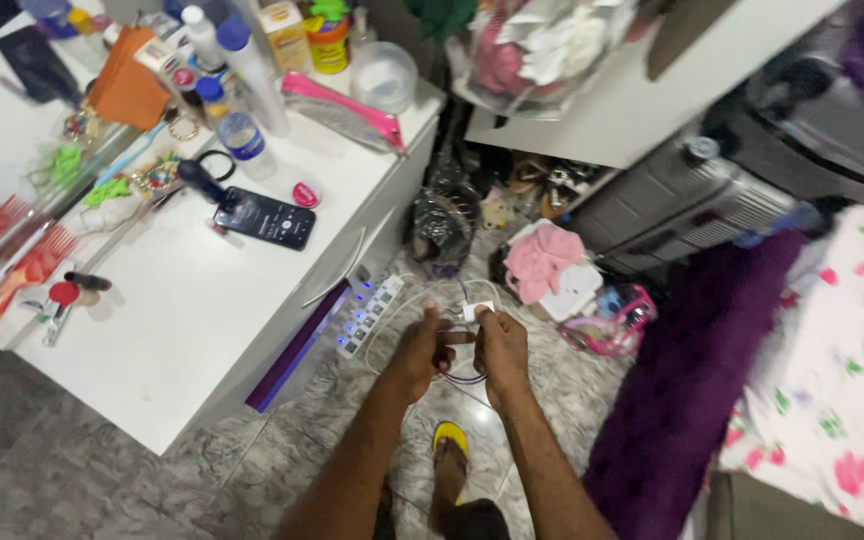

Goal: The person picks up a laptop from a vanity desk, opens a laptop bag on the bed, and places the laptop inside. They gather a charger and cables from the floor, unplug them from a power strip, coil them, and put them in the bag, then add a phone, a small card-like item, and a water bottle before adjusting the bag's contents.

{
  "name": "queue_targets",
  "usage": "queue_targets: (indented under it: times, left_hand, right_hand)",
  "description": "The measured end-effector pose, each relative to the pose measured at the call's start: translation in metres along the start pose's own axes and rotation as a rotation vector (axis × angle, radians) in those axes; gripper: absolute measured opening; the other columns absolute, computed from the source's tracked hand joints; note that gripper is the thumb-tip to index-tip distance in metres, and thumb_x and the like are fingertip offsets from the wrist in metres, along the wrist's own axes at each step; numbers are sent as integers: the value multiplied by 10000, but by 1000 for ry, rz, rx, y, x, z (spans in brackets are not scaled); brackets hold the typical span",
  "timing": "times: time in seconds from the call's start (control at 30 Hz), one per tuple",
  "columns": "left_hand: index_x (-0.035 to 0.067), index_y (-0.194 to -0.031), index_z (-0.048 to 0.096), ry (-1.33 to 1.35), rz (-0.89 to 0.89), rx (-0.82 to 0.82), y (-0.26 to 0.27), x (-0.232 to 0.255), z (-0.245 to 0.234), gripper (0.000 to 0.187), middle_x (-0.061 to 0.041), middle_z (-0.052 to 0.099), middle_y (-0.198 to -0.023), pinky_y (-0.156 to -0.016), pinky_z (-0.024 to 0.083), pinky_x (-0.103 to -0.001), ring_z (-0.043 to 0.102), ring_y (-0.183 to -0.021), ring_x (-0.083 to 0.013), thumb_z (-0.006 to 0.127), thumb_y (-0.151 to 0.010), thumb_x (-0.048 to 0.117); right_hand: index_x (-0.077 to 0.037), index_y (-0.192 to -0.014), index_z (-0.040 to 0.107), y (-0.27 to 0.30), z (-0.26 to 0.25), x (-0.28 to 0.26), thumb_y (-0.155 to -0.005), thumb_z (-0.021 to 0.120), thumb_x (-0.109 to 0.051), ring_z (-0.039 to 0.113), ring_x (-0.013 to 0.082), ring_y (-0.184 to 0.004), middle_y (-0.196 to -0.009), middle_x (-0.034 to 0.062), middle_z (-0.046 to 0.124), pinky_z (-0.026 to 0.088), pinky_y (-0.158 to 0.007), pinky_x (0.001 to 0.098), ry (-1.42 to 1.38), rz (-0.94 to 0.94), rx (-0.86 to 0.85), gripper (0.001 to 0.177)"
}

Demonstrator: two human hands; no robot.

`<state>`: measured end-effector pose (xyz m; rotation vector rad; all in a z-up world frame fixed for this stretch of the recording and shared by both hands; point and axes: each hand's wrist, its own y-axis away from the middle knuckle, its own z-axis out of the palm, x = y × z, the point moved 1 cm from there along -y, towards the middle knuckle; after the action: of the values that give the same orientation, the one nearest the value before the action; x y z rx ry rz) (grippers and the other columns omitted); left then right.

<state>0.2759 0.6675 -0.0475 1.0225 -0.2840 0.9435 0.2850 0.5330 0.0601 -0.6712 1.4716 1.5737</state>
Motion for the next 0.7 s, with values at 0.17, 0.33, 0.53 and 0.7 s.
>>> queue_targets:
  times: [0.17, 0.33, 0.53, 0.7]
  left_hand:
    - [41, -1091, 671, -497, 88, -220, 62, 20, 83, 740, -4, 632, -809, -510, 429, -262, 522, -593, -83, 305, -1010, 679]
    - [-16, -919, 710, -895, 395, -299, 97, 22, 126, 811, -118, 704, -760, -678, 497, -301, 655, -711, -147, 322, -1069, 681]
    - [17, -816, 745, -1130, 520, -467, 152, 21, 183, 621, -129, 668, -654, -627, 491, -370, 642, -627, -223, 511, -973, 571]
    - [15, -808, 735, -858, 601, -632, 191, 12, 249, 570, -60, 684, -710, -676, 502, -347, 639, -689, -190, 522, -1039, 491]
  right_hand:
    - [-62, -806, 609, 33, -20, -21, -962, 629, -239, 505, 94, -555, -679, 4, 562, 397, -475, 280, 107, -304, 133, 237]
    - [-55, -911, 707, 62, -58, -33, -941, 680, -262, 524, 131, -696, -807, 34, 592, 450, -629, 314, 433, -648, 443, 210]
    - [-8, -915, 629, 103, -129, -54, -1091, 596, -395, 540, 133, -774, -833, 15, 581, 450, -712, 336, 429, -666, 256, 427]
    - [-37, -1213, 681, 160, -179, -60, -1096, 561, -405, 475, 72, -625, -831, -37, 588, 354, -514, 255, -385, -381, 27, 404]
